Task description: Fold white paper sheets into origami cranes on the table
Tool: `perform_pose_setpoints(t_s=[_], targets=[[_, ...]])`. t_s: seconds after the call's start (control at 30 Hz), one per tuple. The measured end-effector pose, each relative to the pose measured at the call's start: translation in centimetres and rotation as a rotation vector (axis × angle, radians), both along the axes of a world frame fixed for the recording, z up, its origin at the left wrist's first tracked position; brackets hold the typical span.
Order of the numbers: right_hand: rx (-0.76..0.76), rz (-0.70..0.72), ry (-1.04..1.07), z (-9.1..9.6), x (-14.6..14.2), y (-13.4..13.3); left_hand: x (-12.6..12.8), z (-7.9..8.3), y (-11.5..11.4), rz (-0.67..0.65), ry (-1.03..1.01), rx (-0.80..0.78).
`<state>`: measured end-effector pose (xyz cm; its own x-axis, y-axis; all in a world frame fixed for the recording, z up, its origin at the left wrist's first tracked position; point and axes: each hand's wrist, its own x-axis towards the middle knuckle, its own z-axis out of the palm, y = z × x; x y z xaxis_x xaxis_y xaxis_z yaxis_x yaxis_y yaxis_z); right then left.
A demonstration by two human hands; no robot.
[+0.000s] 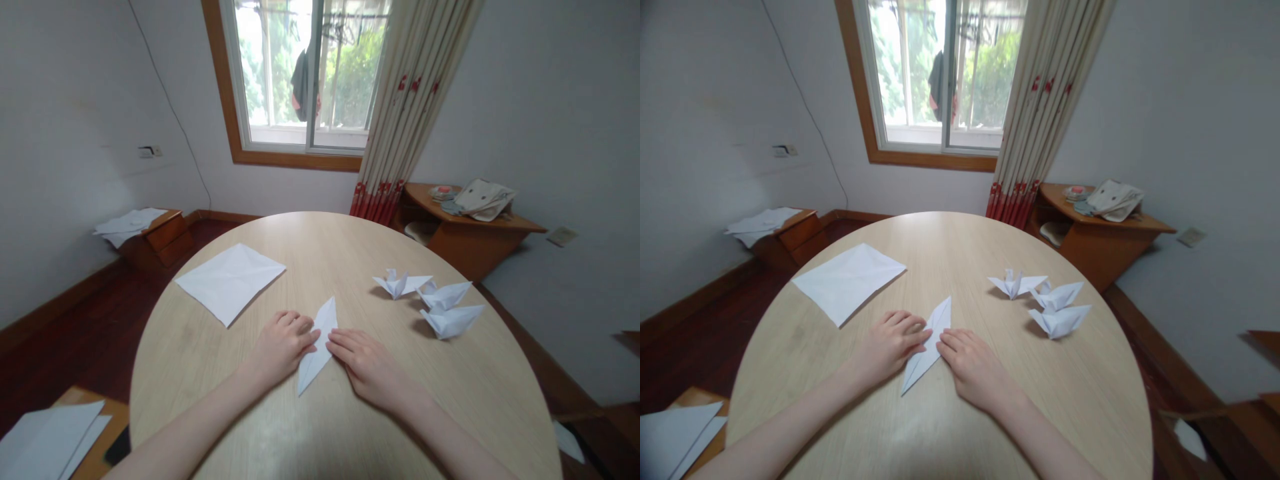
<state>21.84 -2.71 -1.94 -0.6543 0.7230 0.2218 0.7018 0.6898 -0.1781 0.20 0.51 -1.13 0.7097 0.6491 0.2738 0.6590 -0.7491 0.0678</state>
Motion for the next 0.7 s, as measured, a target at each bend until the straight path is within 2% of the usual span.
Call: perform_pose_setpoints(t_s=[0.2, 0.4, 0.6, 0.7], targets=[[0.008, 0.052, 0.024, 0.1, 0.1, -0.1, -0.2, -0.6, 0.3, -0.031, -0.039, -0.031], [0.002, 0.111, 0.046, 0.2, 0.1, -0.1, -0.1, -1.6, 0.4, -0.048, -0.167, -0.15], [0.091, 0.069, 0.029, -0.1, 0.1, 0.4, 0.1, -1.4, 0.1, -0.049, -0.254, -0.209], [0.141, 0.058, 0.091, -0.6, 0.3, 0.8, 0.3, -1.0, -0.1, -0.048, -0.256, -0.22]])
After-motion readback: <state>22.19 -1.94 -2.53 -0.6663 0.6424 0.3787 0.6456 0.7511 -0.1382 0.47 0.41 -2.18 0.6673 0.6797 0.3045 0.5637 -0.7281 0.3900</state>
